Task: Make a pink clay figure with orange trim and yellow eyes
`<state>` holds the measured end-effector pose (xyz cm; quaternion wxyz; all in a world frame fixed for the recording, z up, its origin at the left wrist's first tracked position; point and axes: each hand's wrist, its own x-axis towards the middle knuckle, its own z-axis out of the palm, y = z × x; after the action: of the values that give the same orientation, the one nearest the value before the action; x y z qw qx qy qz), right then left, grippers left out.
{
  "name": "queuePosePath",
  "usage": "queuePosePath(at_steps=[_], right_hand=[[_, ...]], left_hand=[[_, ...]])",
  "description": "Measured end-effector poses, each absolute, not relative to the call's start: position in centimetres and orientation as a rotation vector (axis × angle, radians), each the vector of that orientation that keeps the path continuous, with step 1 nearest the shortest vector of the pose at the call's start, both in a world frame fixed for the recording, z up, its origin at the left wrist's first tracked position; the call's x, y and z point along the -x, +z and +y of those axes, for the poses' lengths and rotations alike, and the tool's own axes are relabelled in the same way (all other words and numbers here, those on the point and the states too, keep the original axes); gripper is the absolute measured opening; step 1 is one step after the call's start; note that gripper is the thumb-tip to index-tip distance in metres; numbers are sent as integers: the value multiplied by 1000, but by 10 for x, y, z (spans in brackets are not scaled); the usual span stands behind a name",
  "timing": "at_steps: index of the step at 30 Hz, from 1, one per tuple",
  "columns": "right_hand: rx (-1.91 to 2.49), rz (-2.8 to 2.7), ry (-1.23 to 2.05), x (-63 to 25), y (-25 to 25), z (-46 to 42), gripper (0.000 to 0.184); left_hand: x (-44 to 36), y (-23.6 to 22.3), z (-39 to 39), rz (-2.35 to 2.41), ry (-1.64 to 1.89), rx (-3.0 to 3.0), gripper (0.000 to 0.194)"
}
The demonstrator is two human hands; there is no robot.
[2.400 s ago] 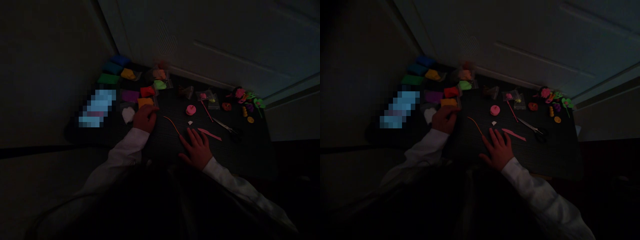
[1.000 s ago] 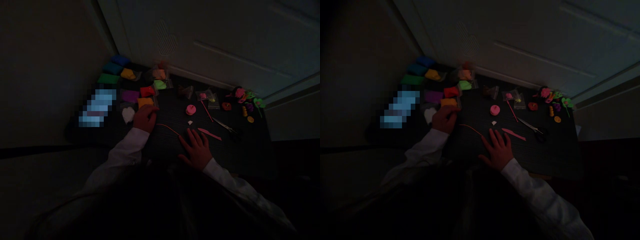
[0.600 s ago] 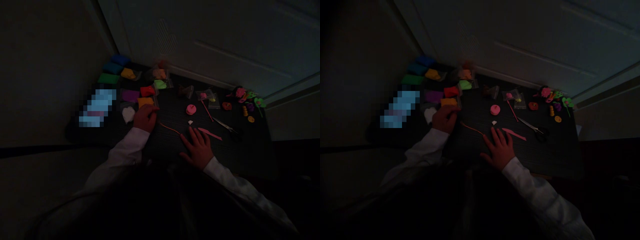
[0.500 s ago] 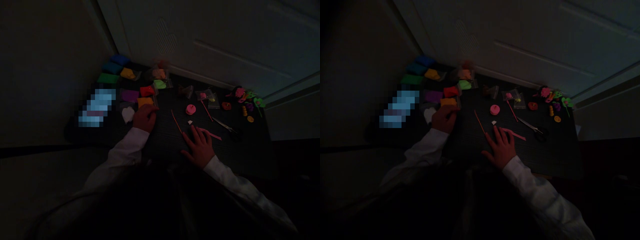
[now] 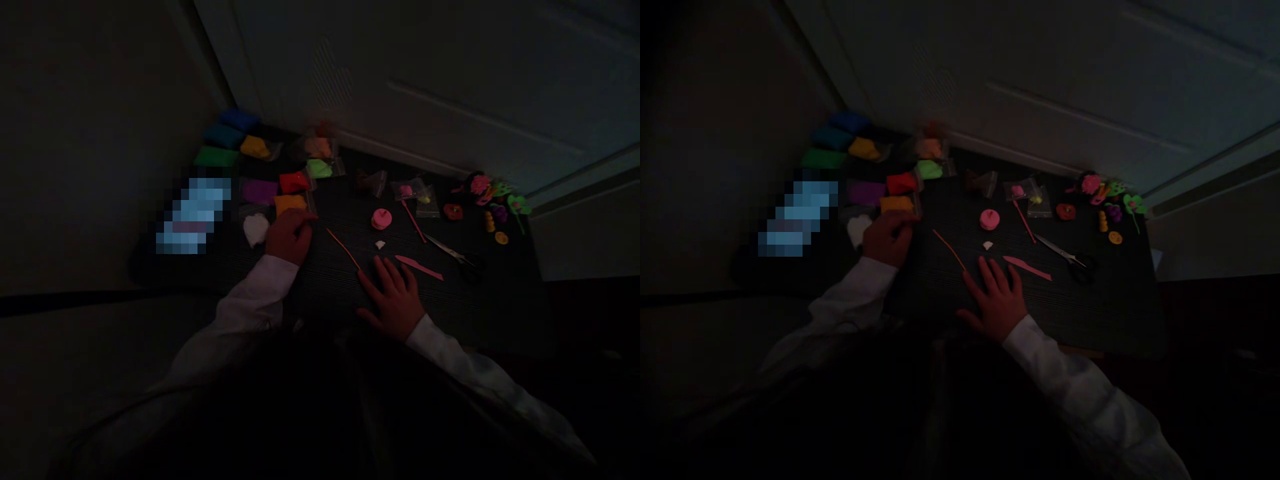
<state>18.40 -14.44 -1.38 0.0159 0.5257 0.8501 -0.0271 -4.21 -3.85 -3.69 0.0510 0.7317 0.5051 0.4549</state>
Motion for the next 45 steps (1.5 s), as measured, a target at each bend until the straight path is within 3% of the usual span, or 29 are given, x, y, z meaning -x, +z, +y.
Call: queuePosePath(at_steps=[21, 45], right_hand=[[-1805, 2565, 18, -200, -12, -145, 66], [-1695, 2629, -26, -194, -19, -155, 62]], left_hand=[[42, -36, -38, 1532, 1399, -2228, 21], [42, -37, -39, 1561, 1346, -2202, 21]])
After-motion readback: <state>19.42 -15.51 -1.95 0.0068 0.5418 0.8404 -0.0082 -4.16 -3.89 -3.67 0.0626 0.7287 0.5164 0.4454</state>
